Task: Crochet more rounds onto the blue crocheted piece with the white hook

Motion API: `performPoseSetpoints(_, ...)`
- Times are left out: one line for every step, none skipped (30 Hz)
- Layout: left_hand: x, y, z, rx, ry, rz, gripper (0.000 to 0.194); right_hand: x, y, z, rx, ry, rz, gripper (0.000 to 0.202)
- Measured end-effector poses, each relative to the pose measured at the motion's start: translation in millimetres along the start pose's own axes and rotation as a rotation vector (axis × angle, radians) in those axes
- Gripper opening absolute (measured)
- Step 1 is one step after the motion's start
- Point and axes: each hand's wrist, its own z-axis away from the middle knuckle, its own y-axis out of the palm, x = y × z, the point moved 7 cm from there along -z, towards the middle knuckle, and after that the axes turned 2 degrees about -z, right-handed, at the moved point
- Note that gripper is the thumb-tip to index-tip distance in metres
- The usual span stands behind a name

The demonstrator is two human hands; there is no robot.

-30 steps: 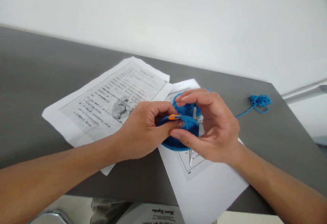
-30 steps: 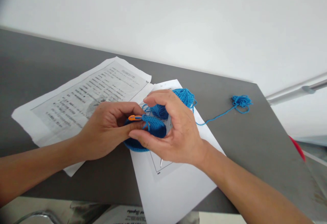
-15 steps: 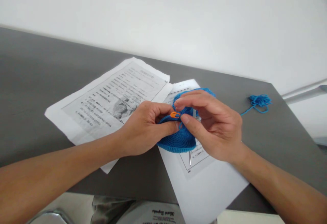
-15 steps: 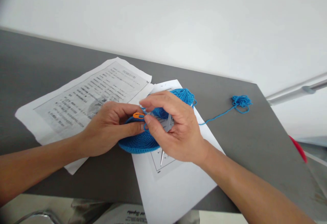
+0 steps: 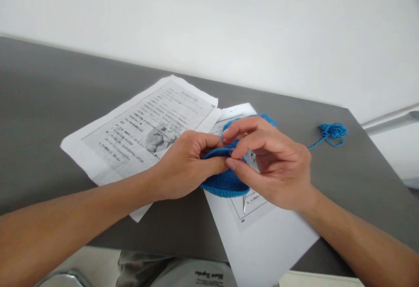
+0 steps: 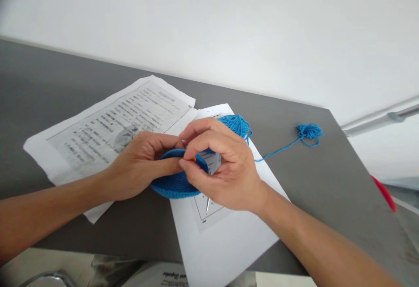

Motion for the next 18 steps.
performPoseSetpoints(0.0,-0.6,0.2,-0.010,-0.004,0.005,0.015,-1.1,0.2,0.4,-0.004,0.017,-0.020,0.018)
performPoseSetpoints(-0.5,-1.2,0.4,-0.019,-0.002,0.008,0.015,-2.4,-0.1,0.7,-0.014,0.036,-0.039,0.018)
performPoseSetpoints(-1.3,-1.7,0.6,-0.027,0.005,0.008,0.016,-3.6,-0.8,1.1,-0.031,0.054,-0.055,0.018)
performPoseSetpoints(-2.1,-2.2,0.8,-0.034,0.013,0.005,0.018,-4.6,-1.7,1.3,-0.049,0.070,-0.065,0.018)
performPoseSetpoints(-2.8,-2.6,1.0,-0.039,0.020,0.001,0.020,-5.3,-2.5,1.5,-0.065,0.082,-0.074,0.017)
performPoseSetpoints(-3.2,-2.8,1.2,-0.041,0.026,0.000,0.023,-5.9,-3.3,1.6,-0.079,0.093,-0.080,0.016)
performPoseSetpoints(-3.2,-2.8,1.3,-0.039,0.029,0.003,0.024,-6.3,-3.8,1.6,-0.088,0.102,-0.085,0.016)
performPoseSetpoints(-3.3,-2.8,1.4,-0.036,0.033,0.009,0.025,-6.7,-4.2,1.4,-0.094,0.113,-0.087,0.015)
performPoseSetpoints(-3.3,-2.5,1.5,-0.030,0.037,0.014,0.025,-6.8,-4.4,1.2,-0.097,0.124,-0.089,0.015)
performPoseSetpoints(-3.5,-2.4,1.6,-0.027,0.044,0.017,0.025,-7.0,-4.6,0.8,-0.098,0.134,-0.090,0.015)
performPoseSetpoints(-4.1,-2.4,1.8,-0.026,0.055,0.013,0.024,-6.9,-4.7,0.4,-0.098,0.144,-0.093,0.015)
performPoseSetpoints(-4.7,-2.6,2.1,-0.027,0.066,0.001,0.023,-6.8,-4.6,0.1,-0.096,0.151,-0.095,0.014)
performPoseSetpoints(-5.5,-2.9,2.4,-0.031,0.078,-0.020,0.023,-6.7,-4.4,-0.2,-0.094,0.157,-0.100,0.014)
performPoseSetpoints(-6.4,-3.2,2.8,-0.037,0.091,-0.045,0.023,-6.7,-4.3,-0.4,-0.095,0.165,-0.105,0.014)
performPoseSetpoints(-7.3,-3.5,3.2,-0.042,0.103,-0.072,0.023,-7.2,-4.4,-0.4,-0.099,0.174,-0.108,0.014)
performPoseSetpoints(-8.2,-3.8,3.6,-0.047,0.114,-0.098,0.024,-8.0,-4.8,-0.1,-0.107,0.188,-0.106,0.014)
performPoseSetpoints(-9.1,-3.8,4.1,-0.050,0.127,-0.117,0.024,-9.3,-5.1,0.3,-0.115,0.206,-0.099,0.014)
performPoseSetpoints(-9.7,-3.8,4.4,-0.050,0.137,-0.130,0.024,-10.8,-5.1,0.7,-0.117,0.227,-0.090,0.014)
